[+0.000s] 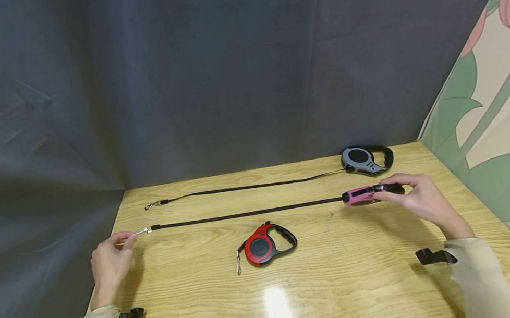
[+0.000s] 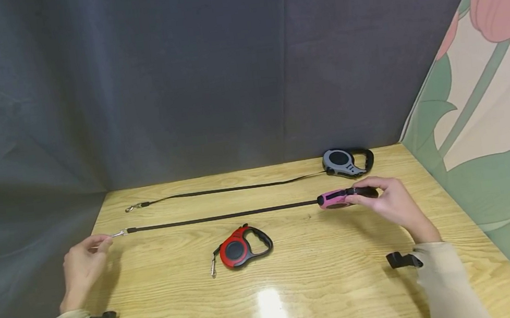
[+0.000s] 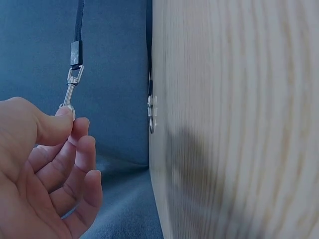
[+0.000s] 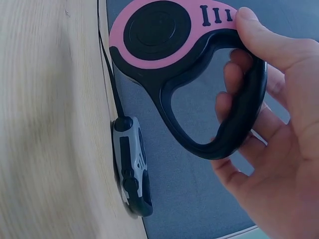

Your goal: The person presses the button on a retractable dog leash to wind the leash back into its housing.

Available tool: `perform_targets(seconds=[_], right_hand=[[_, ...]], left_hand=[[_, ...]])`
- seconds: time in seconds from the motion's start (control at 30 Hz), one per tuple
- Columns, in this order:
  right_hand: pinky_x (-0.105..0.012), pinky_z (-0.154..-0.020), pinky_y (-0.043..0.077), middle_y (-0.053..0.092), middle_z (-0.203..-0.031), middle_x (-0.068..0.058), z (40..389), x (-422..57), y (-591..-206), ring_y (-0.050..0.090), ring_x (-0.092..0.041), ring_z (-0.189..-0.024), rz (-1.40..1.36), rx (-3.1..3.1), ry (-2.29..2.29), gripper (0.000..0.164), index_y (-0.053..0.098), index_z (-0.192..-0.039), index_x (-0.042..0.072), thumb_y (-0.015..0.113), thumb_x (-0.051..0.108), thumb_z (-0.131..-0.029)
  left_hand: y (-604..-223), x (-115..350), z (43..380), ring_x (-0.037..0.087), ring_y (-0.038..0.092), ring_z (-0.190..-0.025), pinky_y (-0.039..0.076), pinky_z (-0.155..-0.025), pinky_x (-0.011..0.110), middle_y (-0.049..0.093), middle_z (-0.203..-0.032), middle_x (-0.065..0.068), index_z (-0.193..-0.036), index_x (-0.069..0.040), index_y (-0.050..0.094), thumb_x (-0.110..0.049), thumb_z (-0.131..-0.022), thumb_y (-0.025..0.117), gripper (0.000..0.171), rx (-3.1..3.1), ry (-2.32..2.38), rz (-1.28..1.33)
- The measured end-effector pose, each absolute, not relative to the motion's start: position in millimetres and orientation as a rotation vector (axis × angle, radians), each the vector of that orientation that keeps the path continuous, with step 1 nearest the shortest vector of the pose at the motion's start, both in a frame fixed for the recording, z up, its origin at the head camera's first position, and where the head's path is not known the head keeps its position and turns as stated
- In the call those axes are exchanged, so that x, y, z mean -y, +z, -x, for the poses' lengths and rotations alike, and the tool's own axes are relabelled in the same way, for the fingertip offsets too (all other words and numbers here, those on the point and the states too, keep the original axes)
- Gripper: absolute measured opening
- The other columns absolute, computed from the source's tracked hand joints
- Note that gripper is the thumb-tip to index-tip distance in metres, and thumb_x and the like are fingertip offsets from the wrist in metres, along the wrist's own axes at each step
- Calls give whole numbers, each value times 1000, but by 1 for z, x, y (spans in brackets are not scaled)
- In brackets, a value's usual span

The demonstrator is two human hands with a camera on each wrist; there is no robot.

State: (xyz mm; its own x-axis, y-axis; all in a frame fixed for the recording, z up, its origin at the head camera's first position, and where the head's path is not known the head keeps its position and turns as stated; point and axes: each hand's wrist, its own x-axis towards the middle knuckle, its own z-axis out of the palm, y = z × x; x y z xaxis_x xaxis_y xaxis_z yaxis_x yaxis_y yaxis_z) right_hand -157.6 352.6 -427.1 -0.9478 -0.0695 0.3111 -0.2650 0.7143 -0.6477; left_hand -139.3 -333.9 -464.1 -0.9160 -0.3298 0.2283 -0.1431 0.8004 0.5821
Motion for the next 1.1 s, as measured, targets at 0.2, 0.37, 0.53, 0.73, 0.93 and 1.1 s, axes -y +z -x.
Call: perform_targets(seconds=[0.2, 0.37, 0.53, 0.73, 0.93, 1.1], right_hand=[[-10, -82, 42, 78, -102, 13, 158, -348, -428, 59, 17, -95, -297, 2644, 1056, 24, 85, -102, 15, 95, 21, -82], [-7, -90, 41, 79, -102, 11, 160, -339, -432, 60, 18, -96, -362, 2641, 1075, 24, 85, -103, 12, 95, 19, -82], [-12, -90, 45, 80, -102, 2, 159, -331, -434, 61, 15, -95, -383, 2650, 1072, 22, 85, -101, 16, 95, 21, -82], [-12, -90, 45, 81, -101, -6, 157, -327, -434, 62, 12, -95, -409, 2651, 1078, 21, 85, -100, 18, 95, 20, -82], [-10, -91, 44, 81, -99, -5, 157, -322, -435, 64, 8, -93, -455, 2625, 1041, 21, 85, -99, 15, 95, 18, -80], [-7, -89, 44, 81, -99, -5, 156, -315, -438, 63, 12, -94, -475, 2611, 990, 22, 85, -98, 13, 96, 18, -79]], left_hand=[[-464, 329, 142, 28, 72, -74, 44, -62, 37, 80, -93, 21, -109, -2, 80, -20, -102, 70, 21, 2693, -829, -327], [-465, 323, 145, 24, 69, -74, 43, -62, 33, 80, -95, 20, -110, -3, 80, -19, -103, 70, 20, 2707, -853, -295], [-465, 318, 145, 24, 70, -74, 44, -61, 32, 80, -93, 20, -109, -3, 80, -20, -103, 71, 20, 2719, -855, -261], [-465, 314, 143, 24, 72, -77, 46, -64, 31, 79, -96, 18, -105, -5, 80, -18, -101, 73, 16, 2706, -860, -228], [-465, 309, 142, 29, 74, -80, 47, -65, 31, 79, -99, 17, -103, -5, 80, -18, -101, 74, 15, 2694, -849, -173], [-464, 305, 142, 21, 72, -76, 47, -65, 33, 80, -98, 16, -105, -7, 80, -20, -102, 73, 16, 2707, -858, -130]])
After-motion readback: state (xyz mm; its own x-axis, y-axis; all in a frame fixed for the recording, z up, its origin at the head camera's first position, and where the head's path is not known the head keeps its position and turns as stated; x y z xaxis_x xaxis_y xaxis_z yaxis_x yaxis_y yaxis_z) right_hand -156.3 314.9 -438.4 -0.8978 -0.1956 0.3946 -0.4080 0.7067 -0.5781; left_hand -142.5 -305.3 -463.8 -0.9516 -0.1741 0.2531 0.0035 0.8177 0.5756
